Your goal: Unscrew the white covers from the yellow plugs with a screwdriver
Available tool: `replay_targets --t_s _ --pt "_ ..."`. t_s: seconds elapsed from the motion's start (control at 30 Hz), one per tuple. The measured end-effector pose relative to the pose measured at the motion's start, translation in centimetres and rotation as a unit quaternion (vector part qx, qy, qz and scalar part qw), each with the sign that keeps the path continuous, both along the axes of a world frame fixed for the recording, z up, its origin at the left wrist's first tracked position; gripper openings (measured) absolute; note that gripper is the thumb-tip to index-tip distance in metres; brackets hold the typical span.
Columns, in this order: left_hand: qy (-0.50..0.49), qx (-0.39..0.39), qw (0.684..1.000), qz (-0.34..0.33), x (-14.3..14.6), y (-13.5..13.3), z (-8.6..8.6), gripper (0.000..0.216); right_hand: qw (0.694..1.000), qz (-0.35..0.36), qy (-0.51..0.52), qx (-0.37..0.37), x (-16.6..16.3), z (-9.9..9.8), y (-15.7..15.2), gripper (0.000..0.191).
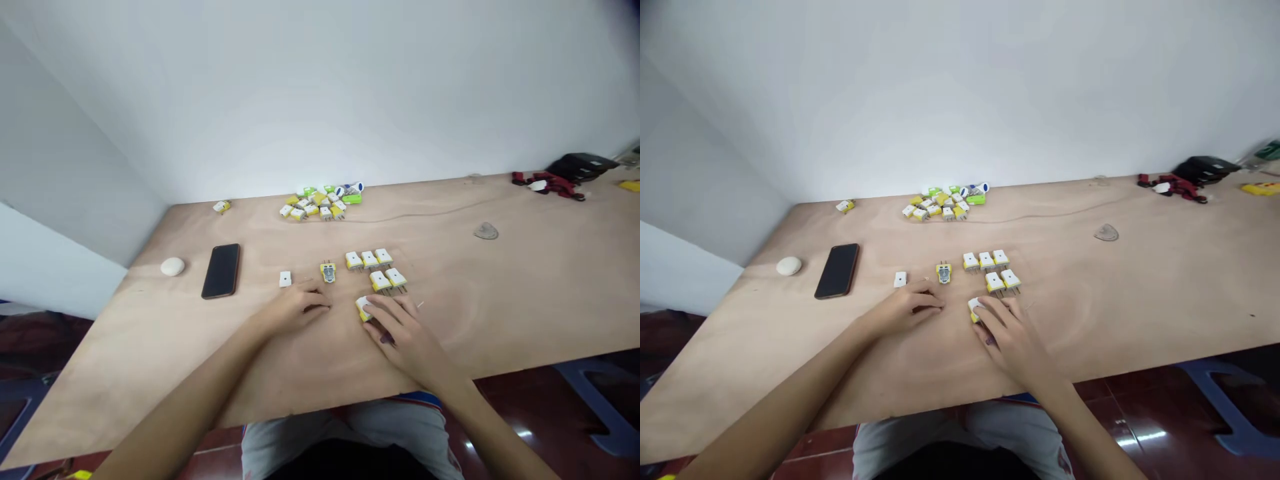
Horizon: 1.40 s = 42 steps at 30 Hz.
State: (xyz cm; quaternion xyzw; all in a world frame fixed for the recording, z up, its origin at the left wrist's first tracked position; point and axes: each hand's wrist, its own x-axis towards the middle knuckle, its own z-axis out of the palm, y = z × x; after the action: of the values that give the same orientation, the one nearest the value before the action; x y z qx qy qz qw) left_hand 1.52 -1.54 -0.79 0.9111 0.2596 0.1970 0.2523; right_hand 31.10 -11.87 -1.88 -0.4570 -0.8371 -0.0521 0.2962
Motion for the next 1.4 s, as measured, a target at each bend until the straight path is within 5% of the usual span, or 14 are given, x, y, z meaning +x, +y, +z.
replay_targets --t_s 0.33,0.83,1.4 --pt "-0.025 0.018 0.999 -0.032 0.4 -0.5 0.1 0.023 1.000 -0.015 -0.001 -0.020 -0.3 -0.3 -0.1 0.031" --pt "-0.003 0.039 0.999 0.006 0.8 0.2 -0.5 0.025 0.994 0.097 0.037 -0.016 0.0 -0.3 -0.2 0.047" --pt "0.001 0.001 0.999 -0.037 -1.5 0.4 1.6 0.025 0.983 0.173 0.036 -0.050 0.5 -0.1 0.1 0.050"
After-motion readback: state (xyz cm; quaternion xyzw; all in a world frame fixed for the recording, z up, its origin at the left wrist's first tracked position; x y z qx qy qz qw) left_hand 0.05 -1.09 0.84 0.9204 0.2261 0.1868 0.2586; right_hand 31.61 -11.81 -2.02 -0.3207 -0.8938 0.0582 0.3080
